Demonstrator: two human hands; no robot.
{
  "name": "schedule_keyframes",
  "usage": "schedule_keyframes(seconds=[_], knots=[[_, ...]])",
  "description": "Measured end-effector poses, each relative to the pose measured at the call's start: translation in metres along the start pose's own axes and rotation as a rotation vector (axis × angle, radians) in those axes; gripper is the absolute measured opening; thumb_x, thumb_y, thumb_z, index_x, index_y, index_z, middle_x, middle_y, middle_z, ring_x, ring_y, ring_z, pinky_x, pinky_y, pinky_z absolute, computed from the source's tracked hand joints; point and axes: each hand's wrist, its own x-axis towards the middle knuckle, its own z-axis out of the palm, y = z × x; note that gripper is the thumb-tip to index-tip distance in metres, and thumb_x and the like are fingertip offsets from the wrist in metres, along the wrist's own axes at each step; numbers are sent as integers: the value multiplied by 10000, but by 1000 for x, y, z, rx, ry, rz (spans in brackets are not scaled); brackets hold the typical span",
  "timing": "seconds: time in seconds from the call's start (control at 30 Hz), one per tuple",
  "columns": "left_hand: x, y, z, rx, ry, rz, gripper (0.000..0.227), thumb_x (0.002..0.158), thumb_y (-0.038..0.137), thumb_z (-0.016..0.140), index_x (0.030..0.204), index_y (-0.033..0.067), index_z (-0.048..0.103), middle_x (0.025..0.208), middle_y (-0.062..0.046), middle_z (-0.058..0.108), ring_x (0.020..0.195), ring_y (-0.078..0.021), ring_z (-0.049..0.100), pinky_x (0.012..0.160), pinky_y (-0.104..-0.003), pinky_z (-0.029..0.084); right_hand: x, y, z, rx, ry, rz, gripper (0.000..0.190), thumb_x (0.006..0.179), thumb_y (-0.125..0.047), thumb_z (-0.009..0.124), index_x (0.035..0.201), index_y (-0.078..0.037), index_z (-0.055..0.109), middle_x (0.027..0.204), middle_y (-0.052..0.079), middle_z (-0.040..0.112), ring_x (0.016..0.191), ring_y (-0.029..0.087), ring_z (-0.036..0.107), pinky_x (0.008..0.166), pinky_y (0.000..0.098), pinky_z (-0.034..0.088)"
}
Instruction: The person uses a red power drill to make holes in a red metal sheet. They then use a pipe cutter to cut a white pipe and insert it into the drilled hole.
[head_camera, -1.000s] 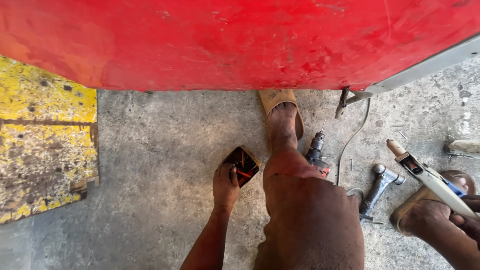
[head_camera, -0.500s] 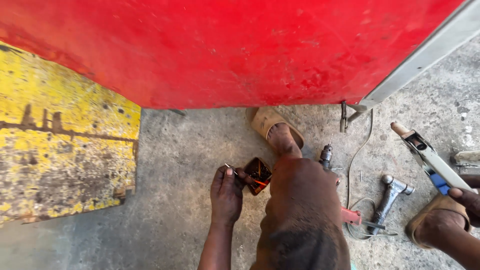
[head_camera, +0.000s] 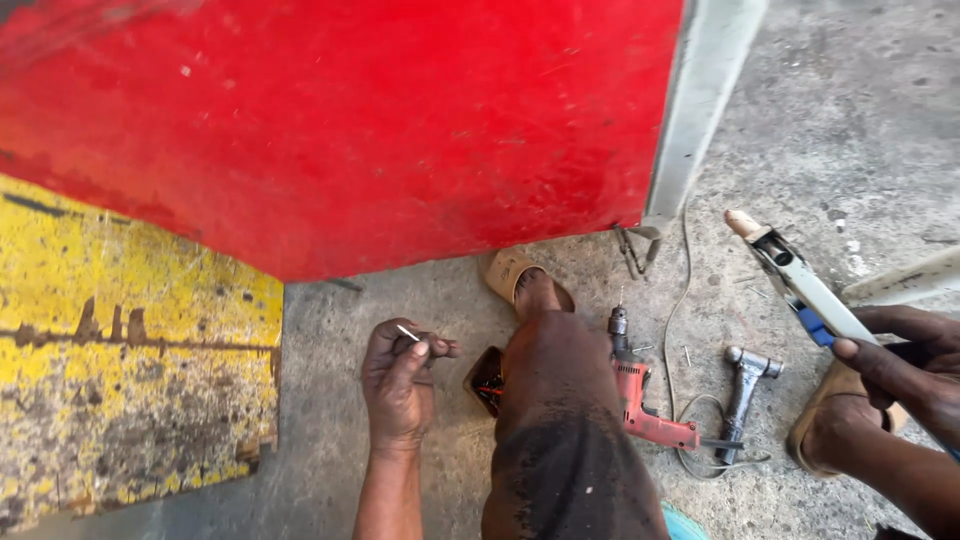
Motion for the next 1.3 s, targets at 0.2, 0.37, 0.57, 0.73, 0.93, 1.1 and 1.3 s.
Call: schedule_keyframes(seconds=[0.2, 0.37, 0.57, 0.73, 0.93, 1.1, 1.3], knots=[[30, 25, 62, -82, 123, -45, 221, 875, 48, 671, 1092, 81, 646, 820, -151, 701, 749, -323, 687, 734, -503, 617, -54, -89, 30, 48, 85, -156, 221, 915, -57, 736, 1130, -10, 760, 633, 97, 577, 547, 179, 511, 514, 310, 381], [58, 26, 169, -58, 196, -277, 145, 888, 101, 688, 1030, 85, 669, 803, -174, 695, 718, -378, 719, 615, -455, 586, -33, -115, 43, 128, 154, -299, 625, 808, 65, 699, 1352, 45, 390, 1085, 301, 700, 821, 332, 709, 709, 419, 618], [87, -72, 249, -206, 13, -540, 120, 962, 180, 646, 1071, 134, 667, 866, -159, 746, 787, -361, 771, 615, -373, 594, 1, -81, 64, 89, 211, -262, 162, 967, -106, 758, 1102, -78, 673, 866, 9, 598, 774, 147, 503, 644, 287, 393], [80, -120, 254, -257, 81, -620, 131, 896, 94, 732, 1019, 58, 758, 795, -90, 716, 776, -258, 738, 689, -346, 563, -1, -77, 73, -264, 133, -146, 329, 857, -421, 746, 1110, -210, 751, 708, -67, 601, 613, 111, 541, 543, 299, 420], [66, -110, 271, -448, -226, -469, 174, 975, 112, 710, 1120, 27, 755, 947, -196, 783, 891, -312, 770, 816, -408, 612, 5, -36, 85, 225, 7, -312, 329, 936, -246, 681, 1213, -71, 718, 620, -76, 463, 474, 56, 432, 404, 228, 370], [51, -115, 283, -550, -333, -493, 182, 1005, 126, 711, 1147, 17, 739, 995, -190, 772, 936, -275, 751, 876, -390, 595, 11, -14, 87, 630, -142, -368, 177, 978, -247, 698, 1053, -88, 676, 744, -11, 600, 489, 84, 504, 371, 217, 410], [42, -121, 280, -657, -398, -510, 216, 1045, 132, 705, 1198, -19, 706, 1073, -200, 755, 973, -253, 734, 915, -353, 595, 10, -22, 88, 625, -138, -387, 308, 966, -284, 705, 1097, -14, 633, 662, 19, 515, 433, 107, 457, 349, 232, 377]])
